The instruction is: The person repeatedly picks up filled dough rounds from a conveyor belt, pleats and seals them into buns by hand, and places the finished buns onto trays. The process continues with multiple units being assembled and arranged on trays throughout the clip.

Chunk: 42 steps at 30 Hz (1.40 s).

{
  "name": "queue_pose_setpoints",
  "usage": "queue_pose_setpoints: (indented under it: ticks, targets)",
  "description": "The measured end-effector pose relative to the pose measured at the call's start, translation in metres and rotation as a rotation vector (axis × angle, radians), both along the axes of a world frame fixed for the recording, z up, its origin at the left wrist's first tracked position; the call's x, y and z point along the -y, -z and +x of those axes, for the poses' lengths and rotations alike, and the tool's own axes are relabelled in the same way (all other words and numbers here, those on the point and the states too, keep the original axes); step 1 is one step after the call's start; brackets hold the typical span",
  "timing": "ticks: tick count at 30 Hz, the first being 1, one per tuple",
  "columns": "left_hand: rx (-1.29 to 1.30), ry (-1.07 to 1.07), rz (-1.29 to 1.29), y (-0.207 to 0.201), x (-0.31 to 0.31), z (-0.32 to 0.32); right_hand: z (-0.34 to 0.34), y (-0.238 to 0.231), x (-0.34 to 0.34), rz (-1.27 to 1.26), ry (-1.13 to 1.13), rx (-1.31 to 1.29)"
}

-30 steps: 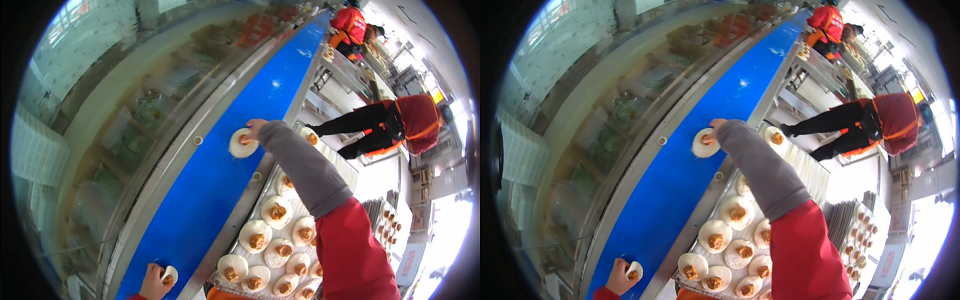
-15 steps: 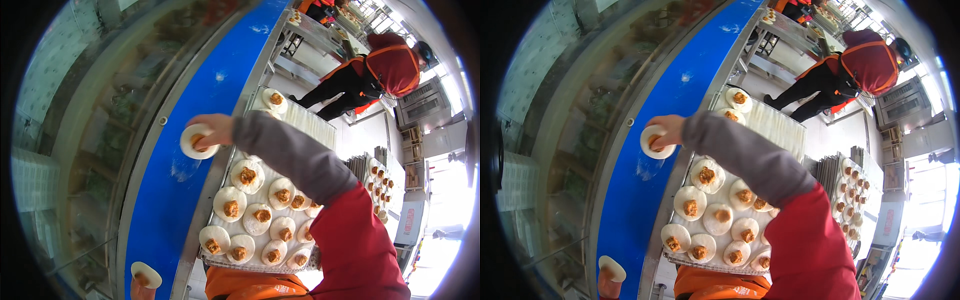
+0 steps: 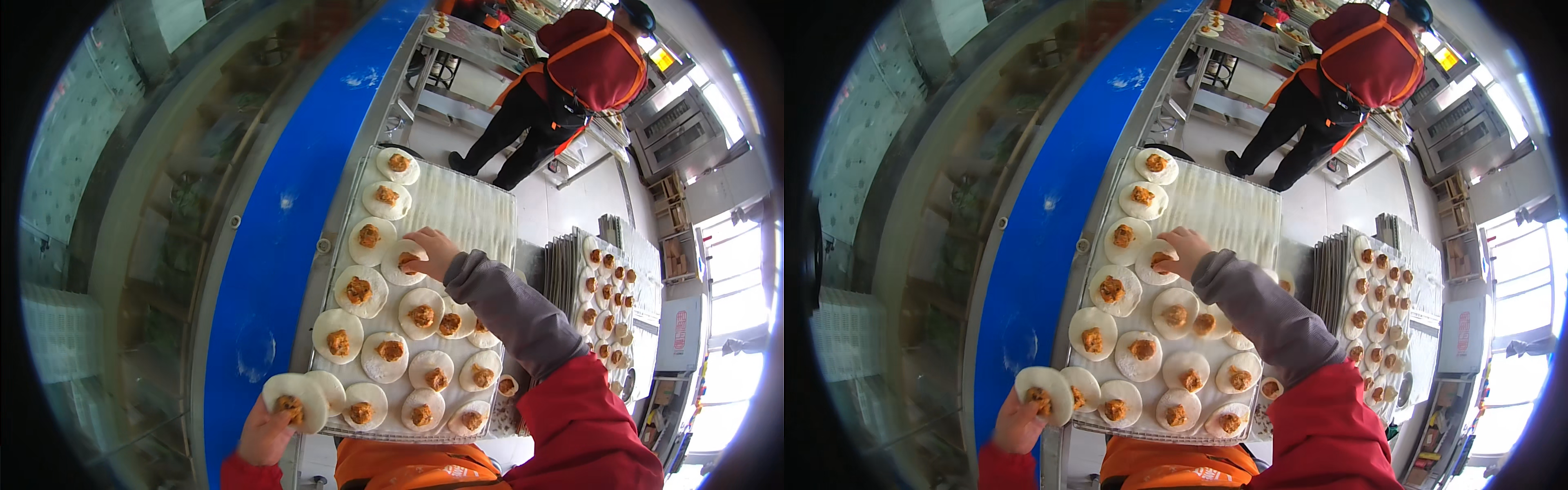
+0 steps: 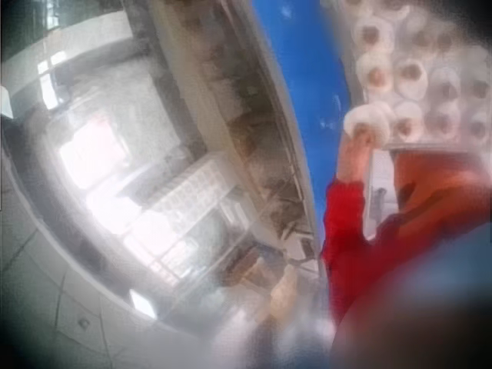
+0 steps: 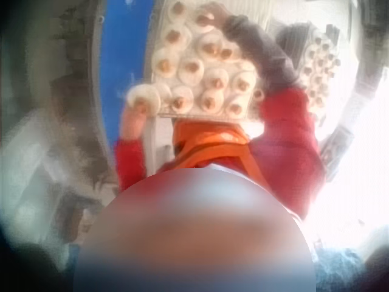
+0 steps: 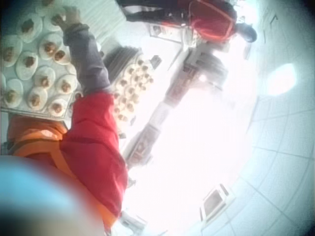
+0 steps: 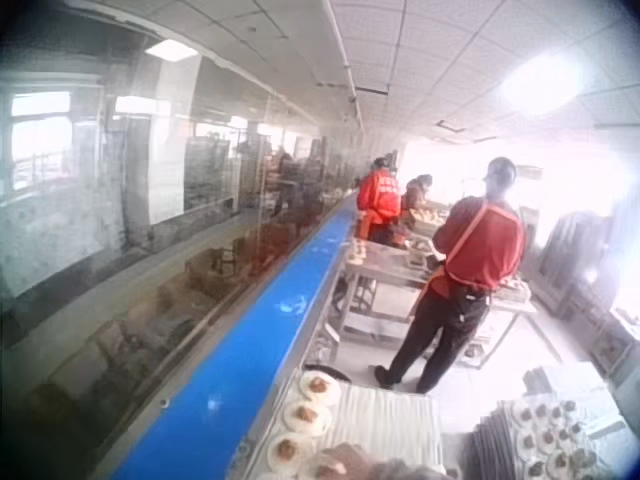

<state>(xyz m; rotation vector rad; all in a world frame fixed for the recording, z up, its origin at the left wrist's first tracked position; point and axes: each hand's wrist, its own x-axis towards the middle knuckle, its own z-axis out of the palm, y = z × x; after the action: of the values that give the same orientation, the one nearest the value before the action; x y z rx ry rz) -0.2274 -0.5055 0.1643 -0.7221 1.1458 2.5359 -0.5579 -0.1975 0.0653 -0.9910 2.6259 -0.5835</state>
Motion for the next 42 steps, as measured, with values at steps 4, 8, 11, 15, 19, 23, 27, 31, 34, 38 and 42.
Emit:
queue_pose_setpoints:
  ticks: [4,8,11,15,19,23,27,31,34,38,42]
  targets:
    - [0.072,0.176,-0.053,-0.020,-0.053,-0.073,0.012,-0.037,-0.021,-0.319,0.259,0.010]
    - [-0.252,0.539,-0.245,-0.017,-0.108,-0.163,0.019,-0.078,-0.054,-0.467,0.120,0.899]
    - [-0.301,0.630,-0.463,0.003,-0.150,-0.225,0.018,-0.085,-0.074,-0.469,0.131,0.867]
    - [-0.397,0.706,-0.790,0.043,-0.190,-0.276,0.006,-0.068,-0.094,-0.313,0.295,0.771]
    - [-0.445,0.810,-1.053,0.075,-0.219,-0.294,0.001,-0.041,-0.107,-0.242,0.371,0.784]
    - [-0.473,0.863,-1.341,0.078,-0.235,-0.291,0.002,-0.021,-0.114,-0.175,0.451,0.823]
    - [-0.490,0.865,-1.553,0.056,-0.237,-0.284,-0.005,-0.007,-0.118,-0.011,0.262,0.568]
    - [-0.678,0.653,-1.541,0.026,-0.207,-0.268,-0.015,-0.005,-0.132,0.019,0.075,0.291]
    - [-0.681,0.562,-1.340,0.006,-0.170,-0.254,-0.023,-0.015,-0.147,-0.043,0.163,0.314]
    - [-0.485,0.543,-1.115,-0.014,-0.111,-0.231,-0.015,-0.042,-0.167,-0.129,0.186,0.351]
    - [-0.354,0.414,-0.731,-0.022,-0.056,-0.197,0.038,-0.078,-0.195,-0.209,0.355,0.319]
